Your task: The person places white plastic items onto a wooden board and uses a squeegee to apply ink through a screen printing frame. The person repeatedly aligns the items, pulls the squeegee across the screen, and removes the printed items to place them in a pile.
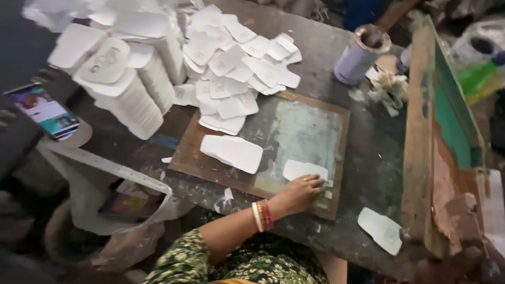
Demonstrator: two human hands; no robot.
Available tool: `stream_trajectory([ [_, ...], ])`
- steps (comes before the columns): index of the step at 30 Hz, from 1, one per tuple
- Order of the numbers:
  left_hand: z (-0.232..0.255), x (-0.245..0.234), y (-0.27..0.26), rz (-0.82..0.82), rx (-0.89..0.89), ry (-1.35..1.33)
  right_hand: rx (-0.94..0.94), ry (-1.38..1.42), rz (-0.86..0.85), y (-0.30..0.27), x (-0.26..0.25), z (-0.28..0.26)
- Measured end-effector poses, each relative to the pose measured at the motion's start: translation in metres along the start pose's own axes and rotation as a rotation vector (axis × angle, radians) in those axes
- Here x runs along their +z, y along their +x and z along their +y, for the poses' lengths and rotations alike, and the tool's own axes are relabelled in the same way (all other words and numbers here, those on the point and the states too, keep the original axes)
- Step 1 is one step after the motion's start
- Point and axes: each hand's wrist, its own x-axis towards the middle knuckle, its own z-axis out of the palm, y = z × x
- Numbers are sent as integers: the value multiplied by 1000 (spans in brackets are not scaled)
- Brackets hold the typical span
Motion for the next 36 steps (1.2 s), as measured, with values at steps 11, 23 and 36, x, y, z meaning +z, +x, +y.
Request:
stream_trajectory([
  [11, -9, 20, -13, -43, 42, -140, 69, -49, 157, -1, 12, 28],
  [23, 40, -66, -72, -16, -459, -1036, 72, 121, -418, -26, 72, -28],
  [36, 23, -62, -83, -297, -607, -47, -184, -6, -959, -14, 187, 2],
])
